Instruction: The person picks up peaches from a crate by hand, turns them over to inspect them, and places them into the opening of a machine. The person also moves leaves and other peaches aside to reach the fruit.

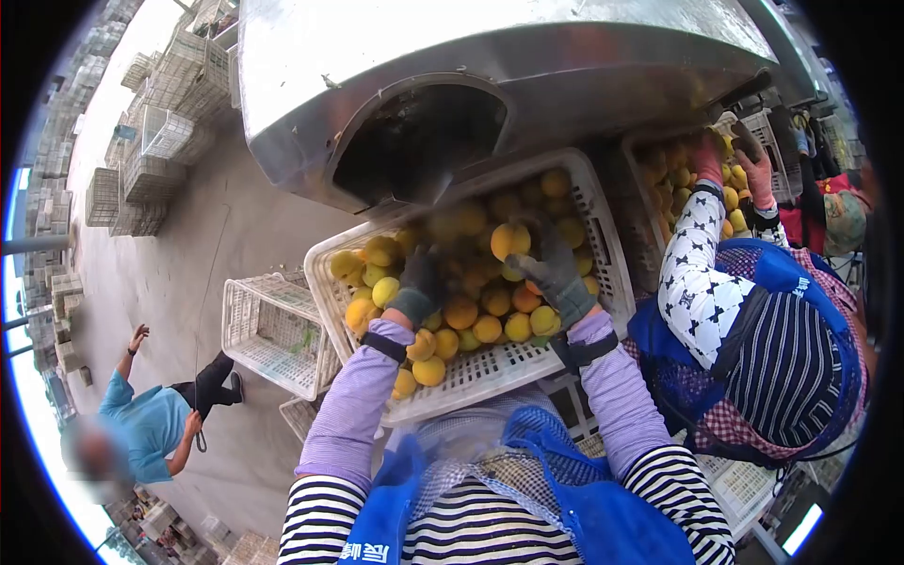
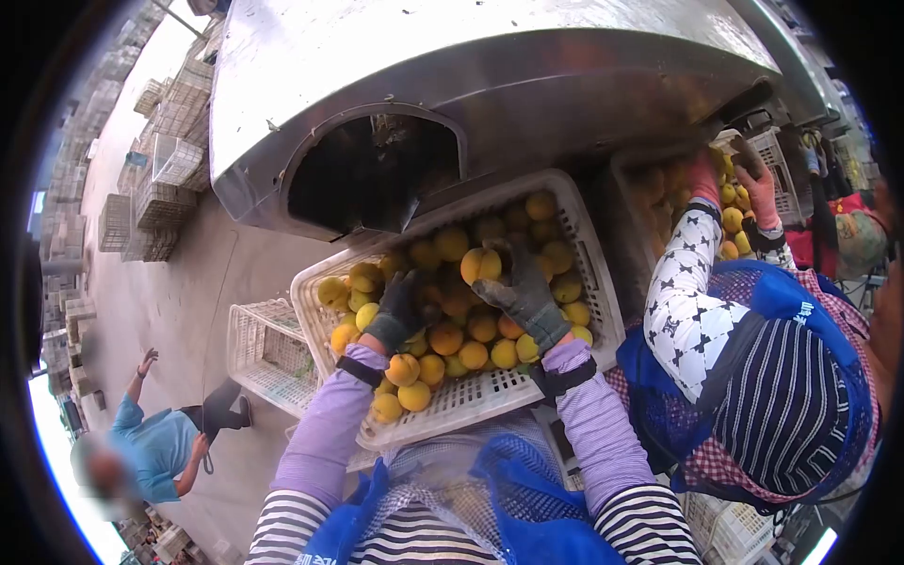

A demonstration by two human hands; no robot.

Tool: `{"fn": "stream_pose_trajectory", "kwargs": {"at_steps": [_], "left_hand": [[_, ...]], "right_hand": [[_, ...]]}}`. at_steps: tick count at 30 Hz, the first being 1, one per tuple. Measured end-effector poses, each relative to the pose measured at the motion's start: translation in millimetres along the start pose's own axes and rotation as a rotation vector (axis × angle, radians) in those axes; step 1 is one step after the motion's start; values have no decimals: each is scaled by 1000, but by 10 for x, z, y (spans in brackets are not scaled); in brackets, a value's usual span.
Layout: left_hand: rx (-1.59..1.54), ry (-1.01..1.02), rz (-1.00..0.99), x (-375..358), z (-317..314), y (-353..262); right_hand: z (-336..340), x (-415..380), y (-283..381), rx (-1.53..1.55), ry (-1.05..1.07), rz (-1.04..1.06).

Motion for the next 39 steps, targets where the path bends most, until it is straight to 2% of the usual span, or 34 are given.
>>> {"fn": "stream_pose_trajectory", "kwargs": {"at_steps": [1,2,4,5,7,8,9,11,12,13,15,17,18,19,20,21,23,25,28,31,34,38,39], "left_hand": [[-238,-85,-62,-209,79,-68],[-669,-45,-4,-349,91,-143],[-1536,36,134,-605,161,-363],[-1511,0,127,-662,242,-582],[-1457,-72,107,-739,325,-983],[-1377,-107,94,-782,345,-945],[-1298,-139,82,-814,356,-897],[-1215,-201,92,-839,418,-880],[-1060,-221,-8,-833,461,-867],[-904,-240,-104,-824,503,-831],[-871,-253,-158,-721,659,-848],[-1119,-242,-74,-566,861,-906],[-1128,-308,-62,-517,935,-929],[-1136,-372,-50,-468,988,-944],[-1143,-436,-40,-438,1023,-934],[-1295,-401,28,-439,1019,-864],[-941,-476,-52,-522,807,-454],[-1001,-422,-53,-619,868,-665],[-520,-521,-189,-782,667,-328],[-486,-536,-203,-818,701,-289],[-624,-521,-145,-799,790,-350],[-782,-473,-93,-771,1012,-719],[-722,-448,-123,-759,1005,-715]], "right_hand": [[93,-143,272,138,25,-21],[112,-235,420,278,50,-44],[14,-357,539,334,120,4],[-62,-405,604,361,163,29],[-270,-488,764,192,154,135],[-337,-518,832,106,144,192],[-324,-540,915,-113,81,244],[-292,-600,1152,-125,49,151],[-290,-611,1238,-130,32,101],[-297,-592,1293,-125,-15,149],[-294,-460,1407,-114,-110,252],[-242,-175,1565,-105,-125,321],[-221,-31,1643,-99,-133,354],[-215,102,1733,-210,-246,417],[-282,304,1716,-308,-285,384],[-388,523,1639,-405,-323,352],[-592,755,1387,-533,-343,298],[-769,906,1127,-598,-300,251],[-839,827,1152,-567,-455,458],[-881,873,1179,-634,-400,393],[-885,1050,1302,-356,-355,325],[-855,1280,1258,-334,-236,308],[-708,1197,1464,-349,-165,261]]}}
Point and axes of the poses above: each hand's wrist, its own x-axis towards the middle knuckle, its own z-axis out of the back of the hand, y = z × x, the point moved 3 cm from there along x, towards the middle knuckle, and after that the axes turned 6 degrees about -x, right-handed, at the moved point
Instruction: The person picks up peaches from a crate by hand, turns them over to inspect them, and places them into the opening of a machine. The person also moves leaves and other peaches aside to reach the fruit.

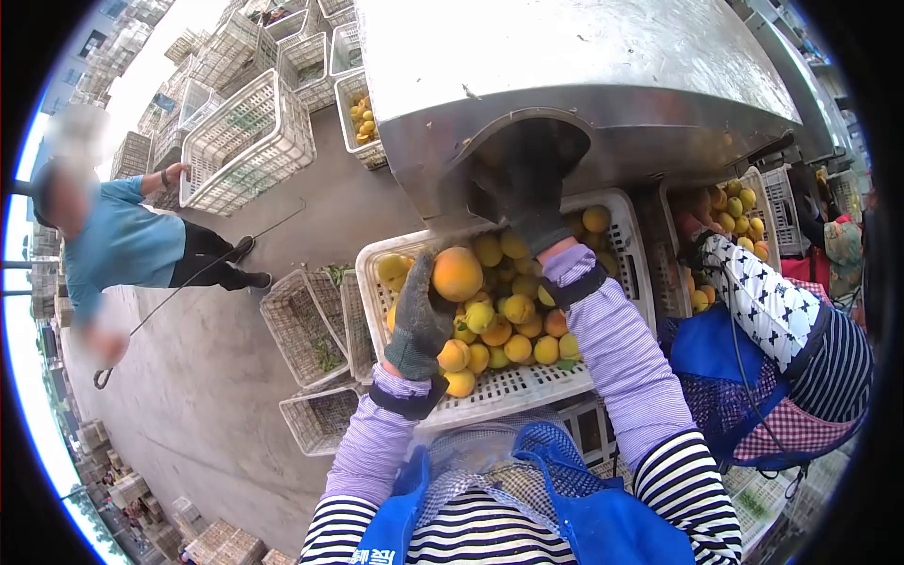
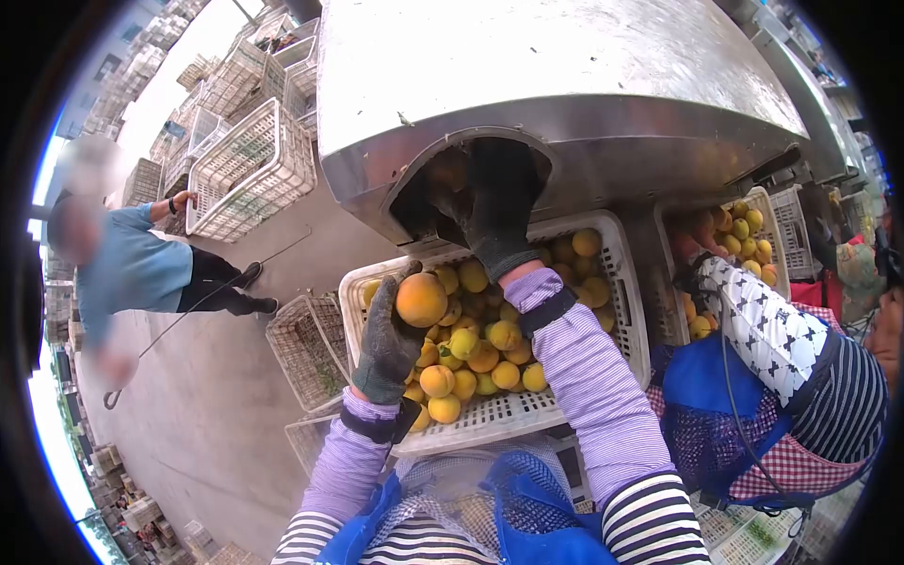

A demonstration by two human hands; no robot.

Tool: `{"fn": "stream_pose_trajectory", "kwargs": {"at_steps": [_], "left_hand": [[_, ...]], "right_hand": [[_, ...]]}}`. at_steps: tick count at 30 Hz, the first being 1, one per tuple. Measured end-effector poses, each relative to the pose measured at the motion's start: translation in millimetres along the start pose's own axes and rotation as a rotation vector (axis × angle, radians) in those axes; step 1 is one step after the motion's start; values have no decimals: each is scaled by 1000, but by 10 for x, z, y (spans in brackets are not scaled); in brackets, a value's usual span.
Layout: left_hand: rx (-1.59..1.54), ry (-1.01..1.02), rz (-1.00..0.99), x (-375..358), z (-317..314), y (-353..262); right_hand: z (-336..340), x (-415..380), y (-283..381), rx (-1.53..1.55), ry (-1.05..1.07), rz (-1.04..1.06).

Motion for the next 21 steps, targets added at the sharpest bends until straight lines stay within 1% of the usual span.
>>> {"fn": "stream_pose_trajectory", "kwargs": {"at_steps": [1,3,5,7,9,10,13,16,19,21], "left_hand": [[-101,-6,58,28,-18,-6],[-358,-9,152,59,-72,-6],[-720,3,204,45,-127,67],[-1019,-11,330,27,-199,133],[-1192,-69,549,36,-279,207],[-1163,-90,622,39,-302,233],[-1130,-34,530,4,-390,175],[-893,-119,581,30,-388,321],[-770,-96,562,137,-400,237],[-692,-99,488,161,-422,60]], "right_hand": [[135,-30,81,-8,79,-33],[284,-384,106,99,-11,66],[337,-805,186,85,-26,135],[324,-1110,289,-50,33,160],[372,-1186,410,-93,37,218],[398,-1199,447,-113,39,251],[427,-1168,378,-78,138,280],[481,-1251,369,-187,78,318],[516,-1267,339,-116,-13,293],[570,-1151,345,-160,-47,206]]}}
Point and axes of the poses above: each hand's wrist, its own x-axis towards the middle knuckle, its own z-axis out of the back of the hand, y = z × x, the point moved 3 cm from there along x, towards the middle knuckle, and after that the axes turned 6 degrees about -x, right-handed, at the moved point
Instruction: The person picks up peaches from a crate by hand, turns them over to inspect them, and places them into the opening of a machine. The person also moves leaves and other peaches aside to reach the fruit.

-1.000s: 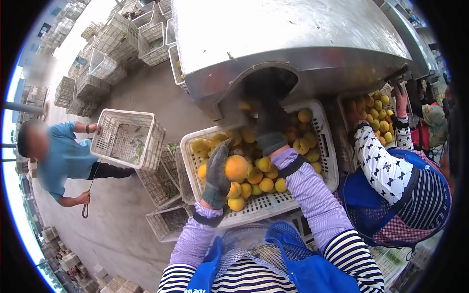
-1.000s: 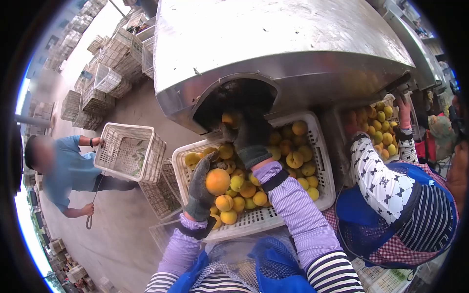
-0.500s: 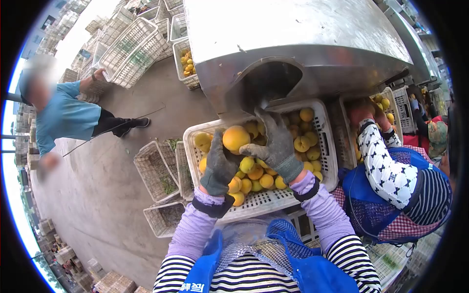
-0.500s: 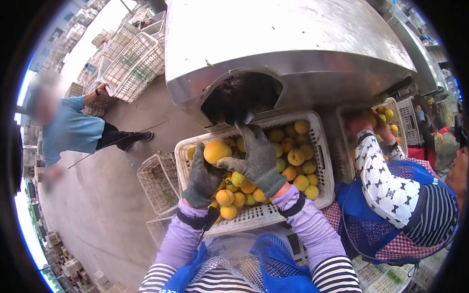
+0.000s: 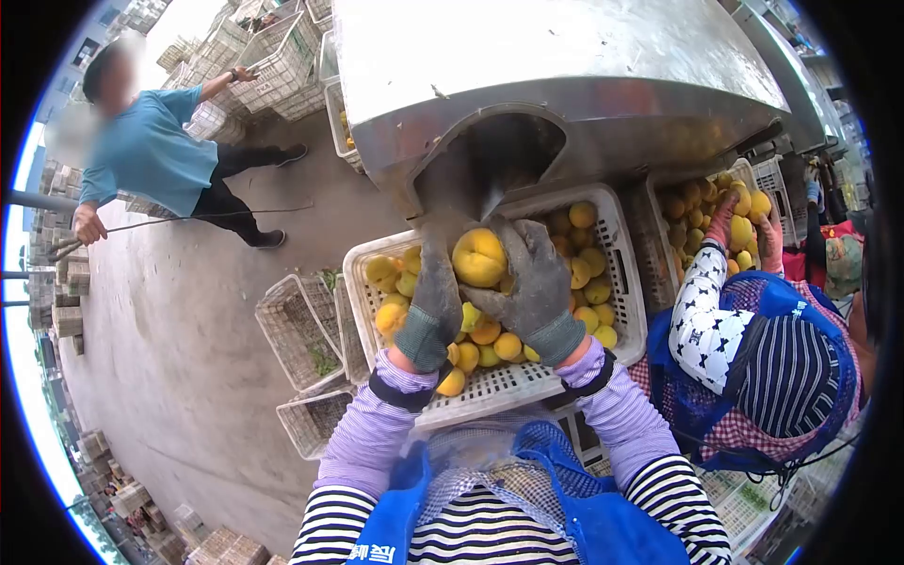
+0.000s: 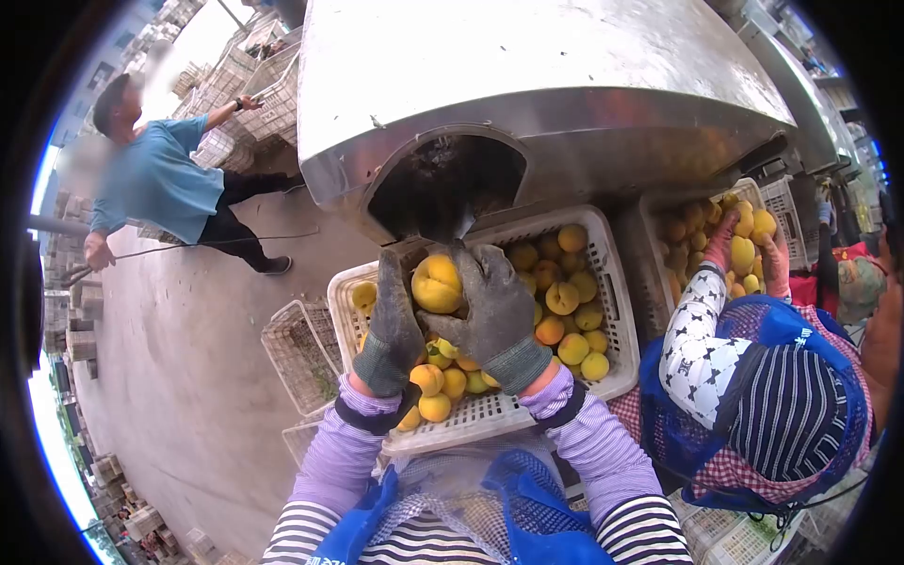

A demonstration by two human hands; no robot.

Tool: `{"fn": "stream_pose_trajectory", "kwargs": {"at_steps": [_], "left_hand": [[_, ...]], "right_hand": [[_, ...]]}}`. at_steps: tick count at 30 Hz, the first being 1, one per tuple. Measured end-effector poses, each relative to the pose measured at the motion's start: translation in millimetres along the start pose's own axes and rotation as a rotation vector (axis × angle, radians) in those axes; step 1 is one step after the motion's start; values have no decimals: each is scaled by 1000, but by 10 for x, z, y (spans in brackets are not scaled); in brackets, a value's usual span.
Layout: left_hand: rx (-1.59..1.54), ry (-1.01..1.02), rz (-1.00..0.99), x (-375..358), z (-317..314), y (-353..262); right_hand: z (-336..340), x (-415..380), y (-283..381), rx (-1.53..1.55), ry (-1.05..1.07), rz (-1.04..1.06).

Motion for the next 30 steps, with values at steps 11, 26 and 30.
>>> {"fn": "stream_pose_trajectory", "kwargs": {"at_steps": [11,26,30], "left_hand": [[10,-409,-36,-118,740,323],[1898,-712,-352,907,1372,828],[1675,-509,-516,809,1490,705]], "right_hand": [[-765,1048,-446,-239,-175,73],[-1610,-277,-1466,-279,293,-195],[-1952,-332,-1554,-315,293,-266]]}}
Point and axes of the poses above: each hand's wrist, its own x-axis towards the middle knuckle, its own z-axis out of the back of the hand, y = z × x, the point moved 3 cm from there along x, towards the middle knuckle, and after that the axes turned 6 degrees about -x, right-handed, at the moved point
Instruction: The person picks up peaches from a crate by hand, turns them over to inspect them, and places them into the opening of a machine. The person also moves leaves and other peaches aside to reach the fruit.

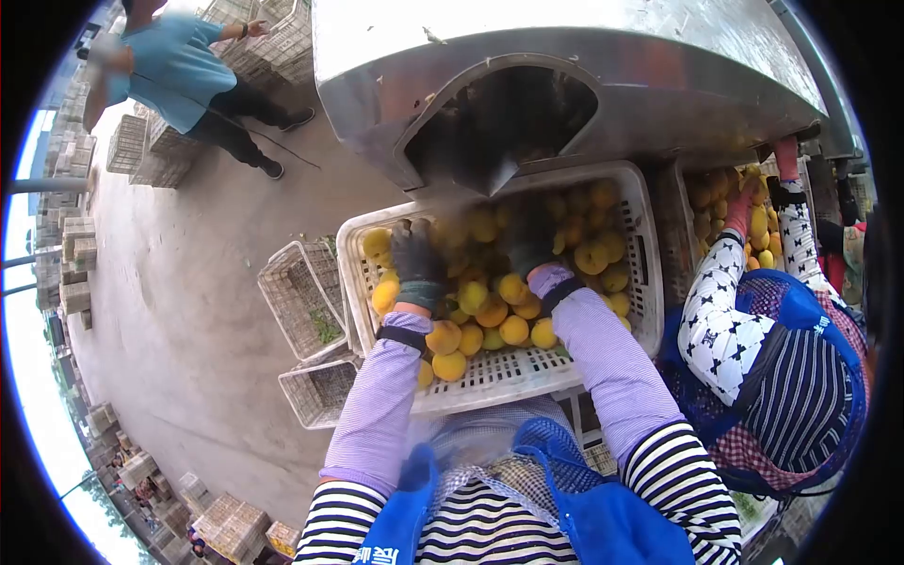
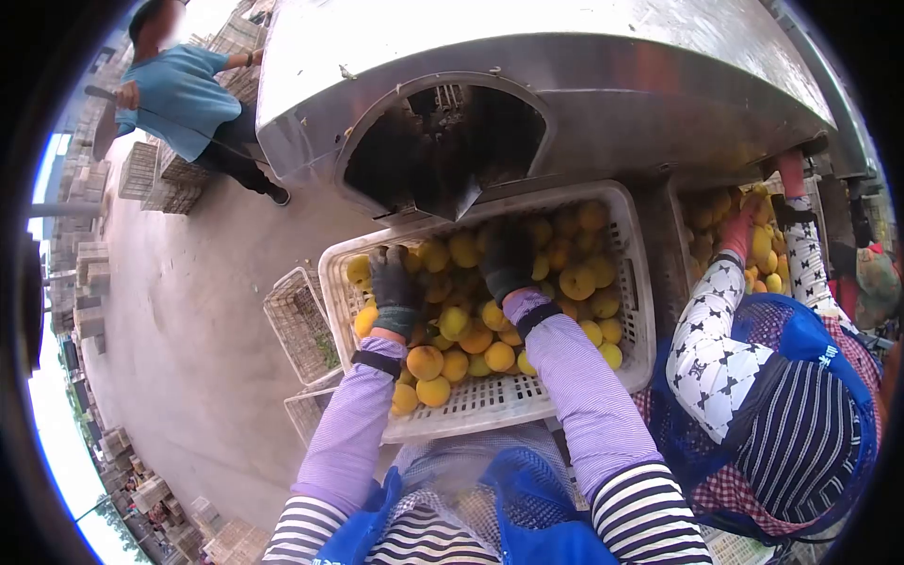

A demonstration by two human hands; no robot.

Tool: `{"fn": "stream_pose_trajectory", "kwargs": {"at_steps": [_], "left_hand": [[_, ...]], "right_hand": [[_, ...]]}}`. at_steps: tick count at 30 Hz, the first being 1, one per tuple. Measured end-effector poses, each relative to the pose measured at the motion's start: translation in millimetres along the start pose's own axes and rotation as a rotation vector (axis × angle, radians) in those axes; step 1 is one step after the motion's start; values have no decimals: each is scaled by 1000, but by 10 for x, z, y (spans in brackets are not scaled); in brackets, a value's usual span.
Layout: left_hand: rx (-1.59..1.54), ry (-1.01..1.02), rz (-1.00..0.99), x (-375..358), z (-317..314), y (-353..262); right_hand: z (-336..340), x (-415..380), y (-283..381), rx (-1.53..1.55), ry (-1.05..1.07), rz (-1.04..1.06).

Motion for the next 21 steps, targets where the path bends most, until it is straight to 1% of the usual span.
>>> {"fn": "stream_pose_trajectory", "kwargs": {"at_steps": [1,2,3,6,7,9,12,13,16,17,19,20,21], "left_hand": [[-124,-24,-85,-78,158,-77],[-254,-52,-174,-142,339,-188],[-415,47,-56,-263,460,-162],[-1202,516,203,-495,836,-535],[-1304,504,161,-576,963,-681],[-1814,591,545,-649,1287,-1076],[-1602,699,336,-702,1169,-881],[-1435,715,303,-683,1138,-807],[-1437,669,192,-564,1375,-1011],[-1505,649,195,-506,1440,-1064],[-1313,574,76,-384,1520,-1090],[-1219,536,13,-334,1550,-1106],[-1285,514,38,-323,1558,-1133]], "right_hand": [[80,-36,0,118,-40,-5],[397,-85,58,231,-85,-9],[712,-162,111,341,-128,-12],[1365,-530,371,335,-287,356],[1475,-634,461,333,-224,470],[1658,-865,568,322,-102,681],[1920,-994,432,842,114,270],[1998,-995,425,778,147,201],[2242,-996,563,444,135,303],[2279,-964,578,470,75,284],[2337,-923,620,521,-46,244],[2369,-897,658,540,-91,263],[2401,-857,697,556,-137,282]]}}
Point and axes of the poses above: each hand's wrist, its own x-axis towards the middle knuckle, its own z-axis out of the back of the hand, y = z × x, the point moved 3 cm from there along x, towards the middle knuckle, and after that the axes turned 6 degrees about -x, right-handed, at the moved point
